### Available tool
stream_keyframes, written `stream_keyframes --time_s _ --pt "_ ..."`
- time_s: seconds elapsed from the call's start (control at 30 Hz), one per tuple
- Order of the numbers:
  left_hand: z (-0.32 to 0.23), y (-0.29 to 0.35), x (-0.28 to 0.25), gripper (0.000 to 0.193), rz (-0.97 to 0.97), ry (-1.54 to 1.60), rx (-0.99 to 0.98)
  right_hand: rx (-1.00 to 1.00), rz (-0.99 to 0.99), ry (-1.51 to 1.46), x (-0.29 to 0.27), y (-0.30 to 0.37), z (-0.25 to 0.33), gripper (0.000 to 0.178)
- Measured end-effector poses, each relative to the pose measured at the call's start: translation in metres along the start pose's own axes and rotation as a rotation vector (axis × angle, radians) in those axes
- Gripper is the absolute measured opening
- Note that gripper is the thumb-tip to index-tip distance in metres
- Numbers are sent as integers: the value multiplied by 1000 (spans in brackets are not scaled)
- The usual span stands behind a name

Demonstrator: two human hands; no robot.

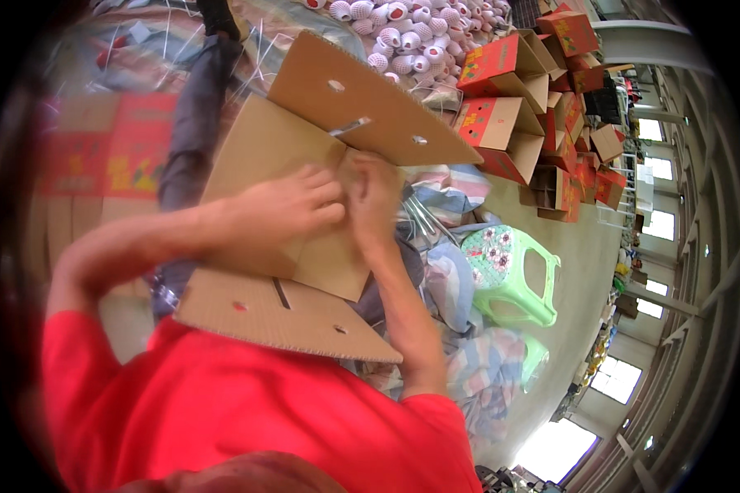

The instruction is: The person sits on the floor and assembles flat-packed cardboard boxes by folding the flaps and tucking the tabs into slots. They repeatedly pick up new flat boxes, fold them into shape, and place the finished boxes aside.

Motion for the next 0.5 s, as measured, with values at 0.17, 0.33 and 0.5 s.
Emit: stream_keyframes --time_s 0.17,0.33,0.5 --pt "1 0 26 20 -96 37 -122 -78 420 52 -17 2 8 24" --pt "18 -13 38 17 -143 324 -415 -108 52 41 -16 29 -21 29" --pt "35 -26 45 17 -477 384 -635 -140 83 -21 -7 25 -9 30"
Point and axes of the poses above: each hand's wrist, its own y-axis away from the middle knuckle, its own x-axis out of the palm, z = x × y, the point moved 2 cm from there along -y, towards the middle knuckle, and after that the axes turned 9 degrees about x, right-handed, at the moved point
